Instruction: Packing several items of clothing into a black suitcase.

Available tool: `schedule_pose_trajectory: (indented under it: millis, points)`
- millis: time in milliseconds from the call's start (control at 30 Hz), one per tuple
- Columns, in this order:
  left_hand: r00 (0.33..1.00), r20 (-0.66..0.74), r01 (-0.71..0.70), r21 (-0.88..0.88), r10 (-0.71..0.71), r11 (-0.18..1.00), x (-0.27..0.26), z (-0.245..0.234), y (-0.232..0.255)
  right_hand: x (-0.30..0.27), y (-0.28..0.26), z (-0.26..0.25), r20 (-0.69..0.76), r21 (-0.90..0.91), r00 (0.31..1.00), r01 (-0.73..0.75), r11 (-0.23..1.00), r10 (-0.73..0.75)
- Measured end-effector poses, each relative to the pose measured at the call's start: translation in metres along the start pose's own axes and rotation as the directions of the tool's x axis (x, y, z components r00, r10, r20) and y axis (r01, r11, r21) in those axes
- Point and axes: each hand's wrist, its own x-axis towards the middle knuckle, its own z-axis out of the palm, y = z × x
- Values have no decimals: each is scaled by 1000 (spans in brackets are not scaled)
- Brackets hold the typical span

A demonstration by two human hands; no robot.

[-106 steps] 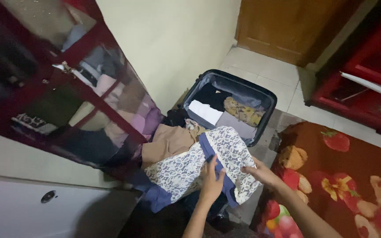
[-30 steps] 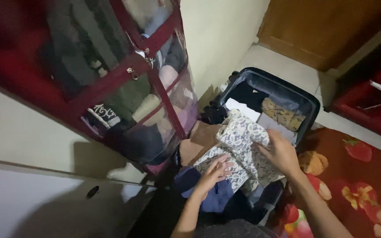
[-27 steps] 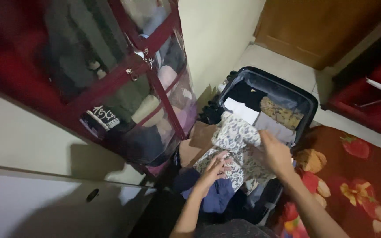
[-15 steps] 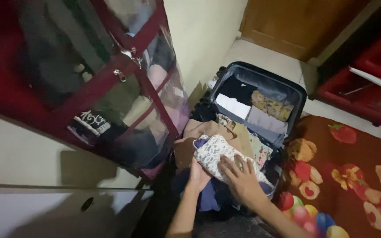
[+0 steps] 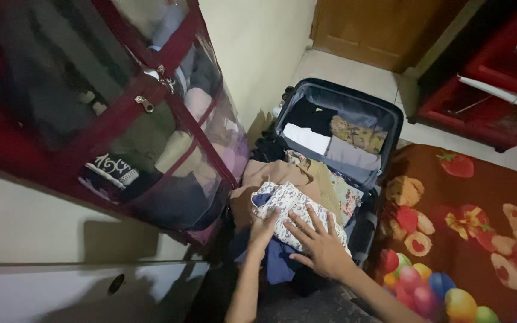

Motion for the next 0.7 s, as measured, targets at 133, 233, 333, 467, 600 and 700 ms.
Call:
schedule_pose_trajectory:
  millis: [133, 233, 333, 467, 600, 700]
  points:
    - [876, -272, -349, 211, 397, 913, -12, 21, 69, -4, 7, 25, -157, -43, 986, 41, 998, -47]
    - [882, -286, -211, 471, 374, 857, 4, 19, 63, -4, 14, 31, -260, -83, 965, -10, 996, -12]
    - [916, -235, -193, 455, 326, 870, 32, 11, 27, -3, 22, 34, -344, -6, 932, -118, 993, 109]
    - [922, -275, -144, 412, 274, 900, 85, -4, -55, 4, 26, 39, -351, -12, 931, -108, 994, 97]
    - [951, -290, -21, 296, 111, 955, 91, -8, -55, 11, 27, 46, -327, 14, 940, -99, 995, 98]
    - [951, -253, -109, 264, 178, 958, 102, -13, -79, 11, 24, 34, -333, 30, 934, -125, 992, 128]
